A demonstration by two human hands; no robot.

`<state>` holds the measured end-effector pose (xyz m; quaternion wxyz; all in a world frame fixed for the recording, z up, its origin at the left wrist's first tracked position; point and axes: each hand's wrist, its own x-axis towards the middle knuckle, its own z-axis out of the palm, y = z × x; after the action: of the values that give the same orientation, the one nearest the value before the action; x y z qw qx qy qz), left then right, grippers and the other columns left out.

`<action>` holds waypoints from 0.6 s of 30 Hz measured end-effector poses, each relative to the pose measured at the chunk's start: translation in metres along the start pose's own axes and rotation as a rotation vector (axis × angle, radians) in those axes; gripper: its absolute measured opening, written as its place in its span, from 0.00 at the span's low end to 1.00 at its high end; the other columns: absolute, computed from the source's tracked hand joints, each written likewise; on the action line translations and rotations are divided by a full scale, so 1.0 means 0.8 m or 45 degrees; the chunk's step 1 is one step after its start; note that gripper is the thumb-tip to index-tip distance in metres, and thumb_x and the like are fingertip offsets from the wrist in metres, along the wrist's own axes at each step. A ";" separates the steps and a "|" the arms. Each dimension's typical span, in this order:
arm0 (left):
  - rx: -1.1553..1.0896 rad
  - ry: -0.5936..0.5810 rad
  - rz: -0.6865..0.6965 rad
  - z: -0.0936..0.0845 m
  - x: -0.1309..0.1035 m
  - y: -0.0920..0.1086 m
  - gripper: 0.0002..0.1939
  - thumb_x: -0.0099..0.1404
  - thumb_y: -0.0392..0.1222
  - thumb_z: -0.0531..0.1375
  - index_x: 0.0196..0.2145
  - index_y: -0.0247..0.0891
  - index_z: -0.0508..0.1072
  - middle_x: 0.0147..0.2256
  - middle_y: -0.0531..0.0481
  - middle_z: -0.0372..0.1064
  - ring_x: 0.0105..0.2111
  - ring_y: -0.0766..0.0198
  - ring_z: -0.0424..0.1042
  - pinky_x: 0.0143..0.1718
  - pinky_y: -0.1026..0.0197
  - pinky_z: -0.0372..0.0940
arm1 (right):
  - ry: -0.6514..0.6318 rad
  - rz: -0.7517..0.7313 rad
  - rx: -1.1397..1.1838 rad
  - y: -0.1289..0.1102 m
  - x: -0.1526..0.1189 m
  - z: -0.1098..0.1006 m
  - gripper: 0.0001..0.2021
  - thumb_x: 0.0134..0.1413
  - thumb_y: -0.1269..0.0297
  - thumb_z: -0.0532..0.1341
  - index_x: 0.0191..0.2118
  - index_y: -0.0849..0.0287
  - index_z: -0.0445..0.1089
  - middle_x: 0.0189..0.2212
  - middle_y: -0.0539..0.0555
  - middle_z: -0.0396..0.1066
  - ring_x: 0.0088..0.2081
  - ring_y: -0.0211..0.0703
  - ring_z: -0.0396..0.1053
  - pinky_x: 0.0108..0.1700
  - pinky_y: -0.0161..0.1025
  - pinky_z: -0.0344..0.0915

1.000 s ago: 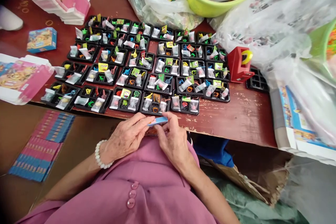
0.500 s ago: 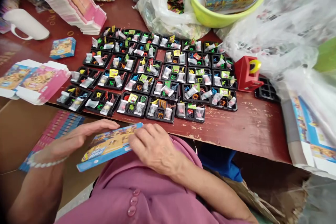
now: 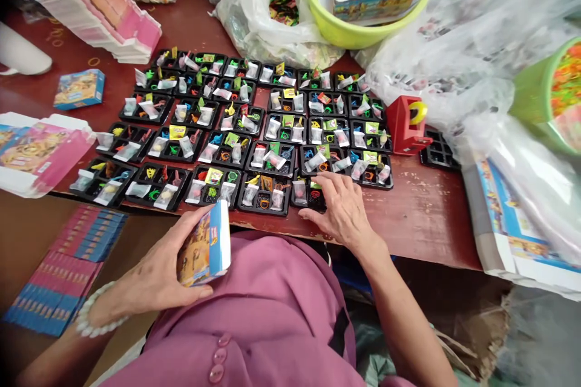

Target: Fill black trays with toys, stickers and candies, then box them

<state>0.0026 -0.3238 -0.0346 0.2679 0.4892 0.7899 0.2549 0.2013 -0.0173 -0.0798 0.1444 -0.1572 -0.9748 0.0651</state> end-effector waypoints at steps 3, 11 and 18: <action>0.120 0.100 0.090 0.001 0.005 0.007 0.56 0.49 0.47 0.73 0.70 0.49 0.49 0.65 0.39 0.61 0.62 0.38 0.66 0.63 0.34 0.64 | -0.037 0.029 -0.053 0.004 -0.008 0.007 0.32 0.60 0.41 0.65 0.59 0.61 0.66 0.58 0.67 0.68 0.56 0.65 0.65 0.54 0.57 0.63; 0.159 0.135 0.038 0.002 0.012 0.009 0.59 0.49 0.43 0.73 0.72 0.50 0.46 0.67 0.40 0.58 0.64 0.37 0.64 0.64 0.34 0.63 | -0.059 0.162 -0.147 -0.009 -0.013 0.011 0.33 0.54 0.43 0.70 0.57 0.61 0.66 0.55 0.66 0.70 0.52 0.64 0.65 0.50 0.54 0.63; 0.023 0.051 0.021 0.000 0.018 0.009 0.59 0.50 0.43 0.74 0.72 0.51 0.47 0.68 0.41 0.56 0.65 0.38 0.63 0.66 0.36 0.61 | -0.179 0.176 -0.104 -0.004 -0.010 0.008 0.40 0.54 0.42 0.69 0.64 0.62 0.60 0.63 0.68 0.65 0.56 0.67 0.63 0.51 0.58 0.64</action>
<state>0.0016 -0.3081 -0.0324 0.2456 0.4930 0.7932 0.2598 0.2056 -0.0230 -0.0874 0.0644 -0.2248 -0.9712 0.0460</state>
